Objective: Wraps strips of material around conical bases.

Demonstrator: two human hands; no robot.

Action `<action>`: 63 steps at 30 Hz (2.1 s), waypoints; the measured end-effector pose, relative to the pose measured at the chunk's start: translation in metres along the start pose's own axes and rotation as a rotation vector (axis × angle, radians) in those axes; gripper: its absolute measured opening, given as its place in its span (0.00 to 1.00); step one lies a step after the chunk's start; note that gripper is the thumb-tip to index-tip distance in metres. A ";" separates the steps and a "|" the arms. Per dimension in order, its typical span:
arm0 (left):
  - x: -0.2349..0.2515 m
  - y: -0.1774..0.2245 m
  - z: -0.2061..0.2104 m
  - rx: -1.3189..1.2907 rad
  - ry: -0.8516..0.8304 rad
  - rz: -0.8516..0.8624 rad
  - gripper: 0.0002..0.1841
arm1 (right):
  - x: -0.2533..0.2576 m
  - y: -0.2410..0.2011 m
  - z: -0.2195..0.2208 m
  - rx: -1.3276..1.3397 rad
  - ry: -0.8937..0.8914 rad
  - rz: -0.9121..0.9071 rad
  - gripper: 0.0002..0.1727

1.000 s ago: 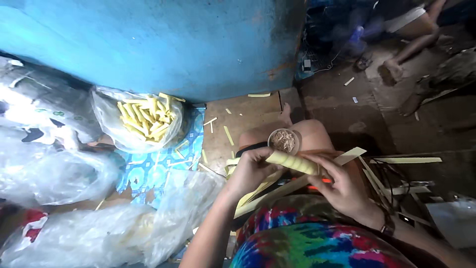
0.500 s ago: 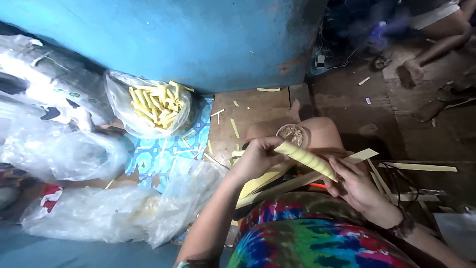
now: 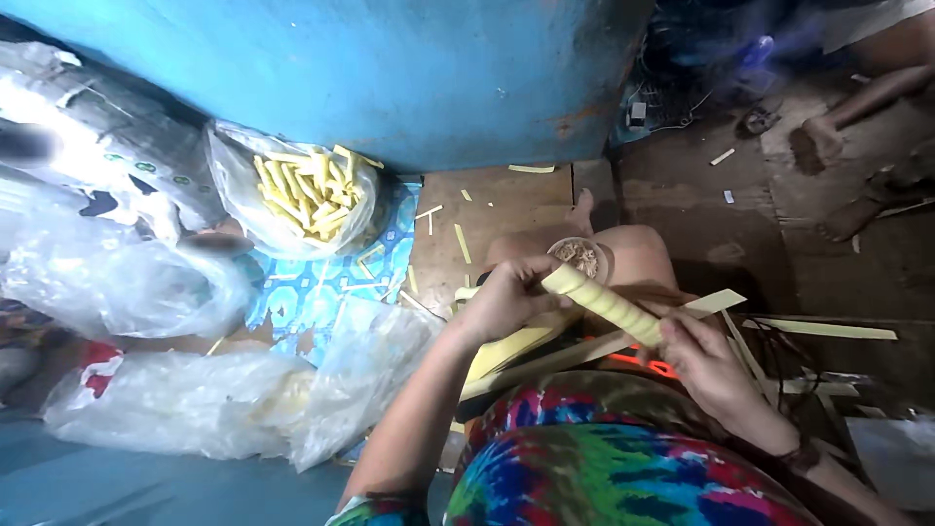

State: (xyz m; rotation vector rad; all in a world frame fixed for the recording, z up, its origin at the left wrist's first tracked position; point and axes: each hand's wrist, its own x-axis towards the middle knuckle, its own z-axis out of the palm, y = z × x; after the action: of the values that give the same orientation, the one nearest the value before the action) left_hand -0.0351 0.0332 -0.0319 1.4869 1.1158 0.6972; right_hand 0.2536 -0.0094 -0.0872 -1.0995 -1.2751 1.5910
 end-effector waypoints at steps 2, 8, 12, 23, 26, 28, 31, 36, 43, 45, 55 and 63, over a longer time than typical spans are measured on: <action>0.001 -0.001 0.001 -0.006 -0.010 0.011 0.09 | 0.001 -0.008 0.001 0.208 0.038 0.234 0.20; 0.003 -0.002 0.001 -0.032 0.006 -0.006 0.11 | -0.009 0.008 -0.007 -0.300 0.013 -0.224 0.20; 0.004 -0.002 0.002 -0.046 -0.019 0.014 0.08 | -0.009 -0.004 -0.005 0.200 0.027 0.240 0.21; 0.006 -0.008 -0.001 -0.035 0.007 0.027 0.10 | -0.014 0.012 -0.007 -0.481 0.064 -0.369 0.25; 0.007 -0.008 0.000 -0.021 0.023 0.010 0.11 | -0.014 0.005 0.000 -0.360 0.078 -0.237 0.18; 0.006 -0.008 0.000 -0.027 0.017 0.004 0.11 | -0.009 -0.010 0.004 0.113 0.036 0.257 0.23; 0.006 -0.010 -0.001 -0.063 0.031 0.009 0.10 | -0.009 -0.001 -0.001 -0.178 0.035 -0.019 0.18; 0.001 -0.015 -0.004 -0.073 0.073 0.005 0.10 | -0.008 0.004 0.000 -0.342 -0.010 -0.189 0.19; -0.007 -0.017 -0.004 -0.015 0.188 0.006 0.11 | -0.001 0.005 0.001 -0.570 -0.079 -0.368 0.24; -0.011 -0.016 -0.006 -0.067 0.184 0.008 0.12 | 0.005 0.003 0.001 -0.571 -0.122 -0.457 0.23; -0.014 -0.020 -0.008 -0.190 0.185 0.071 0.12 | 0.005 -0.008 -0.005 -0.524 -0.255 -0.338 0.29; -0.011 -0.023 0.005 -0.495 0.224 0.087 0.07 | 0.003 -0.027 -0.013 0.140 -0.350 0.384 0.29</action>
State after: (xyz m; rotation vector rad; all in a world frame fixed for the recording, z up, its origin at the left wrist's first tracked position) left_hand -0.0415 0.0200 -0.0533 1.0549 0.9546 1.1314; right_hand 0.2671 0.0023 -0.0624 -1.0522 -1.1939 2.2040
